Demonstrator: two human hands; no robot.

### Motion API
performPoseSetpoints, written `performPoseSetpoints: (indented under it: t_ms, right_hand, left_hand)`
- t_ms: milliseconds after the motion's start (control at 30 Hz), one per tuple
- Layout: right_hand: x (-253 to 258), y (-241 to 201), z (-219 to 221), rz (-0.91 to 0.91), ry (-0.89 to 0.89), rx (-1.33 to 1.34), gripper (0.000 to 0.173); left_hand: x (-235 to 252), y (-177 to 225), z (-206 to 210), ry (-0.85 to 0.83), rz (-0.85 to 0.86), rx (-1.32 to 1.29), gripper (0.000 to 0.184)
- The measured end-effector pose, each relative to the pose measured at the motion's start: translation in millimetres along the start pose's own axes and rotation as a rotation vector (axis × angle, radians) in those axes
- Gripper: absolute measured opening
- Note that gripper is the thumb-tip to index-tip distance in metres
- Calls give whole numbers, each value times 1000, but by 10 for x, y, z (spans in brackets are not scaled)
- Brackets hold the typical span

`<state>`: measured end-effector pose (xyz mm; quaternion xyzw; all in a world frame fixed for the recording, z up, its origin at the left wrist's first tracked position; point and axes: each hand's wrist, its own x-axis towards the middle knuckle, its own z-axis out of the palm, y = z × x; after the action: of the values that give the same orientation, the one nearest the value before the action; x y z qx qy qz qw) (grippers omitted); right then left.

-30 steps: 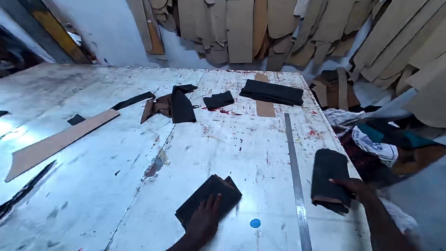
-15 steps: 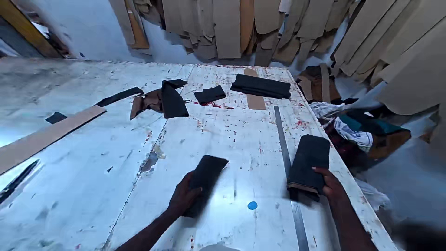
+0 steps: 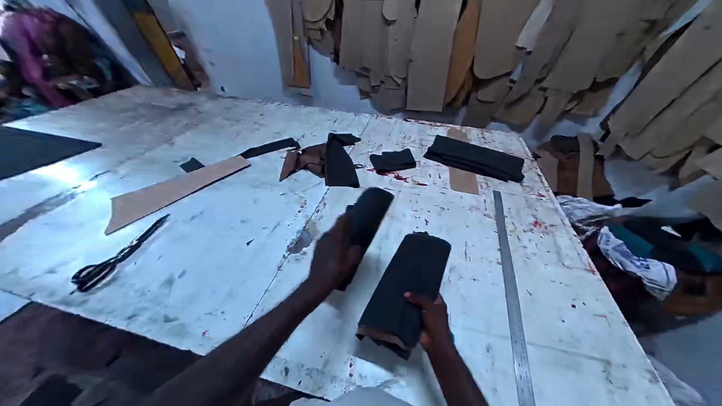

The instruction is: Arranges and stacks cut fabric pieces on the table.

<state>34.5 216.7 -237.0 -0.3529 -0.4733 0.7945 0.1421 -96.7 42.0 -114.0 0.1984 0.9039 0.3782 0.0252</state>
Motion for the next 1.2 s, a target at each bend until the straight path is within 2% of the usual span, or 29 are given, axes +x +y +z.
performPoseSetpoints:
  t_ms: [67, 133, 200, 233, 300, 333, 367, 433, 533, 567, 600, 633, 700, 767, 900, 1033, 1100, 1167, 1200]
  right_hand:
    - [-54, 252, 229, 23, 22, 16, 63]
    - [-112, 539, 361, 33, 85, 23, 51]
    - [-173, 780, 351, 39, 130, 29, 40]
    - [-180, 834, 304, 9, 102, 55, 45]
    - [-183, 774, 217, -41, -53, 132, 75]
    - [-192, 770, 183, -51, -100, 155, 83]
    - [-175, 783, 175, -64, -121, 164, 82]
    - [-115, 807, 216, -66, -88, 134, 62]
    - [-128, 778, 289, -27, 5, 90, 51]
    - [-113, 779, 294, -20, 24, 85, 50]
    - [-85, 786, 300, -18, 34, 83, 49]
    - [-61, 800, 293, -18, 36, 82, 49]
    - [-41, 818, 272, -19, 26, 84, 49]
    - [-33, 807, 276, -12, 7, 81, 50]
    - [-48, 736, 287, -11, -34, 31, 53]
    - [-142, 736, 217, -6, -79, 50, 36]
    - [-302, 691, 222, -2, -169, 137, 22]
    - [-422, 659, 253, -1, -266, 247, 28]
    - [-438, 670, 265, -15, -329, 288, 29]
  left_hand:
    - [-223, 20, 302, -96, 76, 176, 76]
    - [-495, -127, 824, -277, 75, 312, 78]
    - [-703, -283, 1265, -444, 51, 389, 75]
    - [-736, -293, 1340, -477, 47, 398, 74]
    - [-705, -230, 1274, -547, 33, 365, 78]
    - [-695, -225, 1215, -592, 32, 355, 79]
    - [-659, -244, 1156, -628, 39, 335, 79]
    - [-499, -347, 1045, -643, 80, 252, 69]
    - [-132, -673, 941, -473, 172, -12, 40]
    - [13, -819, 948, -391, 161, -64, 37]
    - [147, -973, 978, -321, 108, -43, 40]
    - [241, -1124, 1022, -293, 36, -12, 51]
    - [272, -1355, 1137, -355, -101, -29, 69]
    - [185, -1449, 1230, -385, -145, -27, 66]
    - [-15, -1341, 1199, -411, -196, -132, 65]
    - [-159, -1070, 858, -493, -253, -286, 68]
    - [-263, -996, 622, -523, -321, -353, 83]
    - [-381, -951, 407, -564, -416, -482, 103]
    - [-446, -939, 307, -578, -457, -587, 107]
